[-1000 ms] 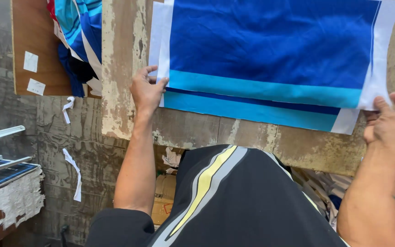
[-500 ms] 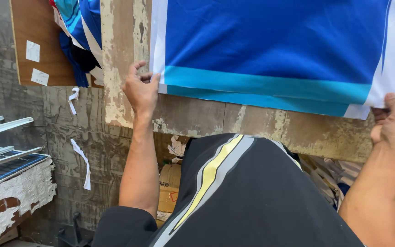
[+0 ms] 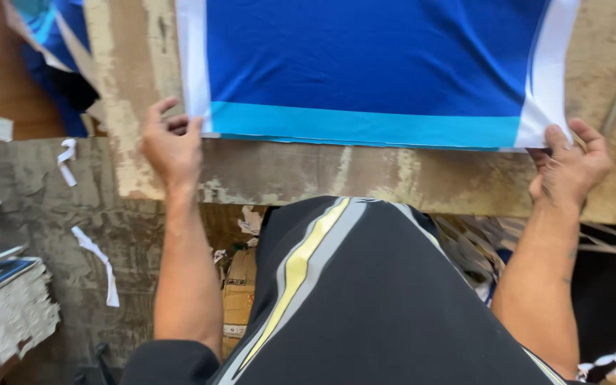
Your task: Cutting garment pieces from fabric using scissors and folding them on a workbench
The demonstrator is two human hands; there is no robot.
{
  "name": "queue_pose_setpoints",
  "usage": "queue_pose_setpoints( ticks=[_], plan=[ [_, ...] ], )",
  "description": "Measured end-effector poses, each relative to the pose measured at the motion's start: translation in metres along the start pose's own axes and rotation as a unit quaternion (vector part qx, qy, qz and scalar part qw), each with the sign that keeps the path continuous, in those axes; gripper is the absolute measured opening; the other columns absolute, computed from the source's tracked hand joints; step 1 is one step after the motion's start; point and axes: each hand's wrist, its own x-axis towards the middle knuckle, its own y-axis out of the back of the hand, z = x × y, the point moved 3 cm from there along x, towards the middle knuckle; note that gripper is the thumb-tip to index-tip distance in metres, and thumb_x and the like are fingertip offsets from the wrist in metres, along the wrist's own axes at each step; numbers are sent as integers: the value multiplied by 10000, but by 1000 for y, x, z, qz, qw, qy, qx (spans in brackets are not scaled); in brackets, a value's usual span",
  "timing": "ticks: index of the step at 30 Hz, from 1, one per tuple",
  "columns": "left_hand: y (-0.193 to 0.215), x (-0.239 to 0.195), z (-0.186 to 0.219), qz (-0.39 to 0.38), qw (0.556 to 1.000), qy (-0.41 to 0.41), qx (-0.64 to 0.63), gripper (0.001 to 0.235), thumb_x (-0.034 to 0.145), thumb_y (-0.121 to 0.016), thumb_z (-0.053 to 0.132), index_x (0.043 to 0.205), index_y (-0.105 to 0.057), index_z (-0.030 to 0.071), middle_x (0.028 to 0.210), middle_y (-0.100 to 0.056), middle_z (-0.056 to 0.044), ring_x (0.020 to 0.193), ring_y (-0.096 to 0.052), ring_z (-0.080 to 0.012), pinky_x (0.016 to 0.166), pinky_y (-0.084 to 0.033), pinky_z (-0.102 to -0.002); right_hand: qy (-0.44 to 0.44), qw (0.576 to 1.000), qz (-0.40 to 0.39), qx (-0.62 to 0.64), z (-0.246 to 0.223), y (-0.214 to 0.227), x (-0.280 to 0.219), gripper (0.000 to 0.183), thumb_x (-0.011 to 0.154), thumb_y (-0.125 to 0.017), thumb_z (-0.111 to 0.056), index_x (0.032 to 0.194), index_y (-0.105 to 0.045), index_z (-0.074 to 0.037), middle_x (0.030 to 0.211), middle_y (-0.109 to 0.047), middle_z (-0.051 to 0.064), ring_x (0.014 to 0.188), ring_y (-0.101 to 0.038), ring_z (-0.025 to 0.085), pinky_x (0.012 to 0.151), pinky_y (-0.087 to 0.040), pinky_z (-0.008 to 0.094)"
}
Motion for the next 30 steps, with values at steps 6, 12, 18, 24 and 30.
queue_pose_setpoints(
  ticks=[6, 12, 18, 24, 30],
  plan=[
    [-1, -5, -3, -6, 999, -10, 29, 492, 887, -985, 83, 1295, -711, 114, 982, -874, -45, 860, -858, -153, 823, -716, -341, -23, 999, 19, -46, 8, 4, -5, 357, 965, -940, -79, 1222, -707, -165, 956, -718, 13, 826, -810, 151, 547, -612, 253],
    [-10, -6, -16, -24, 999, 10, 39, 493, 891, -984, 101, 1284, -687, 108, 1035, -863, -75, 899, -860, -187, 771, -731, -355, -53, 998, 1, -19, 16, -1, -10, 350, 958, -905, -50, 1183, -661, -161, 1177, -841, 122, 945, -877, 237, 637, -749, 335],
    [-11, -1, -19, -35, 998, 8, 57, 442, 914, -986, 150, 1281, -747, 94, 1019, -861, -67, 860, -840, -144, 763, -709, -317, 12, 998, 5, -63, 13, -6, -5, 331, 962, -924, -33, 1197, -698, -89, 891, -782, 81, 765, -807, 172, 566, -701, 324],
    [-12, -4, -18, -24, 997, -16, 66, 411, 922, -996, 102, 1255, -754, 109, 992, -853, -40, 848, -823, -131, 805, -701, -317, 139, 987, -57, -58, -91, -31, -42, 353, 990, -934, -3, 1275, -733, -61, 1085, -784, 74, 1010, -824, 179, 893, -773, 290],
    [-19, -3, -42, -22, 999, -16, 46, 359, 943, -963, 150, 1248, -779, 104, 974, -840, -47, 812, -795, -117, 731, -675, -290, 26, 993, 31, -111, -5, -12, -17, 356, 961, -925, -50, 1240, -704, -42, 885, -755, 79, 546, -723, 156, 431, -646, 259]
  ],
)
